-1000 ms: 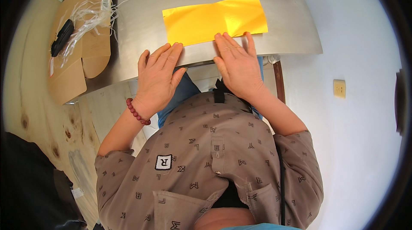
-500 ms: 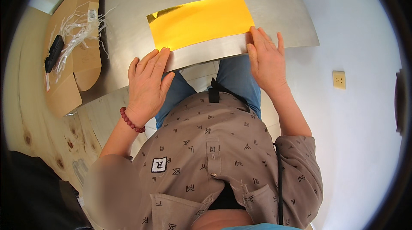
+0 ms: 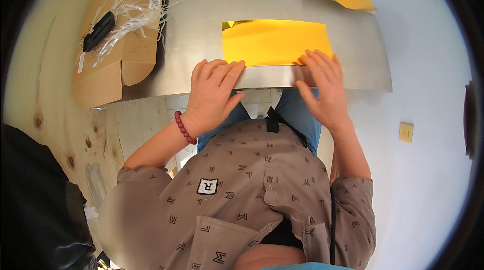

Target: The person folds a gold sheet of paper into a small triangular packet by hand, pressing creases and tucking flaps. They place the finished packet on a growing stack and repeat the process with another sheet.

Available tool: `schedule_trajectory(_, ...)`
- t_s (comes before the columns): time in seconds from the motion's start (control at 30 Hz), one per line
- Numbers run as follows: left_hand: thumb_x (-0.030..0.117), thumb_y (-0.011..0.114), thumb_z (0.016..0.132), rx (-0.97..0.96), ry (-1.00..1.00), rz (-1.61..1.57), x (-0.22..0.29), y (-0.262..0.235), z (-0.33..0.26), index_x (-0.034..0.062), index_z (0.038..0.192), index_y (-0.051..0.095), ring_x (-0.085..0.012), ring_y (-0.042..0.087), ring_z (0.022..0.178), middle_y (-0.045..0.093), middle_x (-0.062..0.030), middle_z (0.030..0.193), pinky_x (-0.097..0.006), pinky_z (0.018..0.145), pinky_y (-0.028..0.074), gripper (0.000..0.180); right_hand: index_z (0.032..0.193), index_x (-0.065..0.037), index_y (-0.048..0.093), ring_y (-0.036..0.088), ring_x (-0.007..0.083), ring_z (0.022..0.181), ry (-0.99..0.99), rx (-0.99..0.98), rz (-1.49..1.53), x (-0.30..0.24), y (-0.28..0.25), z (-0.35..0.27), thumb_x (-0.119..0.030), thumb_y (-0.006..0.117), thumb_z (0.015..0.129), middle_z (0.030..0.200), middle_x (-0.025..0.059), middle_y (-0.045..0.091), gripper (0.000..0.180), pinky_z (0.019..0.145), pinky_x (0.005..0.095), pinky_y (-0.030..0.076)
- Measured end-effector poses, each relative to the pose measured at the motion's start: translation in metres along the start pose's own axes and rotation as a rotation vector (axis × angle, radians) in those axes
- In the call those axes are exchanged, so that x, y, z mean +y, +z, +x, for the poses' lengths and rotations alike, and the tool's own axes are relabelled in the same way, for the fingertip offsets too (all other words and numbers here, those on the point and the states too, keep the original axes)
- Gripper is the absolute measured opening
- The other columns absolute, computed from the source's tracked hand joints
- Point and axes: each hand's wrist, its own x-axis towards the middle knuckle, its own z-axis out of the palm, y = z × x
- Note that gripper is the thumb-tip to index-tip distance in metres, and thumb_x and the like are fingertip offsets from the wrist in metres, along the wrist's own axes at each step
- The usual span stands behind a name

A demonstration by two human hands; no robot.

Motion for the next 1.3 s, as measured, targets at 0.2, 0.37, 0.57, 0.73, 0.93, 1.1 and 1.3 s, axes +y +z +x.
schedule_trajectory(0.2,0.019,0.078,0.085,-0.031,-0.016,-0.169,0.022,0.001,0.004,0.0023,0.146,0.051,-0.0369,0.053,0.127,0.058,-0.0177,0.134,-0.051,0.112,0.040,0.068,0.131,-0.003,0.063,0.056,0.0336,0.131,-0.080,-0.105,0.186,-0.016,0.020,0.028,-0.007,0.068,0.089,0.141,0.0144,0.060,0.043,0.118,0.0529,0.037)
schedule_trajectory(0.37,0.014,0.074,0.088,-0.032,-0.015,-0.433,0.036,0.001,0.013,-0.0002,0.141,0.053,-0.0368,0.055,0.126,0.059,-0.0193,0.133,-0.044,0.106,0.047,0.059,0.126,-0.002,0.063,0.057,0.0346,0.130,-0.192,-0.240,0.266,-0.012,0.027,0.043,-0.003,0.065,0.088,0.135,0.0148,0.063,0.039,0.116,0.0517,0.041)
schedule_trajectory(0.57,0.014,0.072,0.091,0.033,0.061,-0.202,-0.003,0.009,0.031,0.0015,0.132,0.062,-0.0314,0.055,0.130,0.063,-0.0121,0.133,-0.044,0.107,0.044,0.044,0.121,-0.003,0.063,0.056,0.0353,0.131,-0.200,-0.341,0.312,-0.002,0.018,0.052,-0.007,0.071,0.082,0.132,0.0136,0.063,0.040,0.118,0.0526,0.039)
schedule_trajectory(0.73,0.016,0.073,0.090,-0.016,0.043,-0.171,-0.022,0.008,0.024,0.0064,0.130,0.066,-0.0259,0.055,0.131,0.063,-0.0062,0.138,-0.041,0.108,0.041,0.041,0.120,-0.005,0.062,0.056,0.0357,0.131,-0.185,-0.311,0.317,-0.007,0.022,0.048,-0.012,0.081,0.076,0.132,0.0120,0.062,0.049,0.118,0.0546,0.038)
schedule_trajectory(0.93,0.018,0.075,0.088,-0.014,0.029,-0.186,-0.038,0.001,0.020,0.0098,0.128,0.067,-0.0253,0.055,0.128,0.065,-0.0030,0.134,-0.040,0.107,0.043,0.042,0.115,-0.006,0.065,0.059,0.0336,0.128,-0.175,-0.259,0.326,-0.003,0.031,0.044,-0.013,0.084,0.077,0.127,0.0112,0.064,0.043,0.119,0.0546,0.038)
schedule_trajectory(1.1,0.014,0.074,0.089,-0.016,0.012,-0.248,-0.044,0.000,0.025,0.0097,0.131,0.066,-0.0268,0.057,0.123,0.068,-0.0031,0.126,-0.040,0.103,0.044,0.043,0.100,-0.005,0.070,0.063,0.0311,0.112,-0.102,-0.160,0.337,0.000,0.033,0.044,-0.004,0.077,0.083,0.115,0.0105,0.068,0.019,0.102,0.0431,0.048)
schedule_trajectory(1.3,0.013,0.072,0.090,0.009,-0.004,-0.281,-0.048,0.001,0.035,0.0098,0.131,0.063,-0.0245,0.058,0.110,0.068,-0.0028,0.104,-0.039,0.092,0.046,0.042,0.095,-0.003,0.070,0.062,0.0274,0.086,0.057,-0.072,0.289,-0.004,0.033,0.048,-0.002,0.074,0.086,0.091,0.0084,0.070,0.010,0.080,0.0355,0.050)
